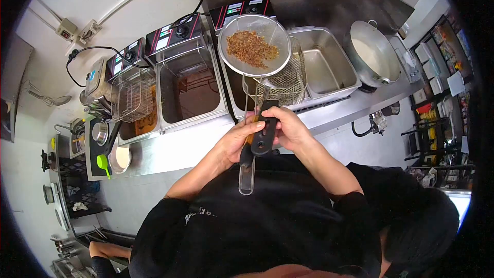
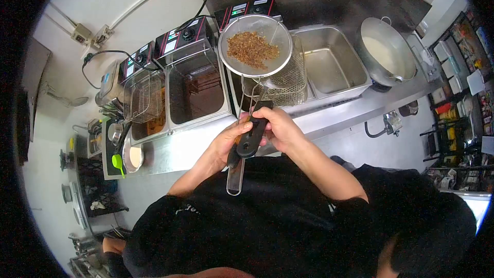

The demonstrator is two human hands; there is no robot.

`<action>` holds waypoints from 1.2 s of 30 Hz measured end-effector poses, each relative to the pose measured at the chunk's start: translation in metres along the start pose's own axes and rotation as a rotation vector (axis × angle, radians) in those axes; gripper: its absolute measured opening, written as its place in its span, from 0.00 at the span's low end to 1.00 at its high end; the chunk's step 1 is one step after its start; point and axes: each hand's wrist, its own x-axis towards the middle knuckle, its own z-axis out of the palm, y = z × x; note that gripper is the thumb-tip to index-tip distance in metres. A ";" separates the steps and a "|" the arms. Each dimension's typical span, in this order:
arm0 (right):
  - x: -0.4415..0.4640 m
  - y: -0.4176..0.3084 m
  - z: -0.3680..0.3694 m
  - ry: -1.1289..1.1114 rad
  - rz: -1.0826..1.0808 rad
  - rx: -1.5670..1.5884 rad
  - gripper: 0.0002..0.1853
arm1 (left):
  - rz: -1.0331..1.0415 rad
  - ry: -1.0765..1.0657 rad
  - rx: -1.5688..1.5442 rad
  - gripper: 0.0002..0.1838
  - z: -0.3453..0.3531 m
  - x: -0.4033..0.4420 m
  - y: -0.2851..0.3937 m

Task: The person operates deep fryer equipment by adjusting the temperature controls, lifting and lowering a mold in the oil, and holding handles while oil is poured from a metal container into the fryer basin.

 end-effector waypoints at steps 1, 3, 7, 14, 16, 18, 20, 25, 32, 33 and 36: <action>-0.003 -0.002 0.004 0.002 -0.013 0.002 0.15 | 0.014 -0.003 0.028 0.30 0.001 -0.002 0.000; -0.002 0.002 0.003 0.018 -0.052 0.019 0.14 | 0.032 -0.039 0.027 0.34 -0.004 -0.001 -0.004; -0.003 0.000 0.009 0.105 -0.112 0.055 0.15 | 0.086 0.020 0.089 0.41 0.011 -0.006 -0.002; -0.008 -0.010 0.005 0.075 -0.121 -0.017 0.16 | 0.073 -0.004 0.110 0.38 0.012 0.002 0.004; -0.009 -0.012 0.004 0.085 -0.162 -0.059 0.17 | 0.025 0.012 0.150 0.38 0.014 0.004 0.007; -0.010 -0.021 0.007 0.093 -0.175 -0.073 0.17 | 0.019 0.024 0.150 0.37 0.016 0.009 0.010; -0.009 -0.030 0.006 0.105 -0.185 -0.081 0.17 | 0.006 0.039 0.150 0.37 0.020 0.012 0.013; -0.014 -0.044 0.006 0.076 -0.128 -0.138 0.18 | 0.007 -0.042 0.053 0.34 0.022 0.015 0.013; -0.001 -0.035 -0.014 0.001 -0.083 -0.160 0.18 | -0.026 -0.015 0.015 0.32 0.008 0.018 0.003; 0.001 -0.036 -0.016 -0.005 -0.066 -0.156 0.17 | -0.014 0.021 -0.003 0.31 0.010 0.018 0.003; 0.001 -0.038 -0.019 -0.025 -0.034 -0.149 0.17 | -0.018 0.060 0.012 0.31 0.011 0.016 0.005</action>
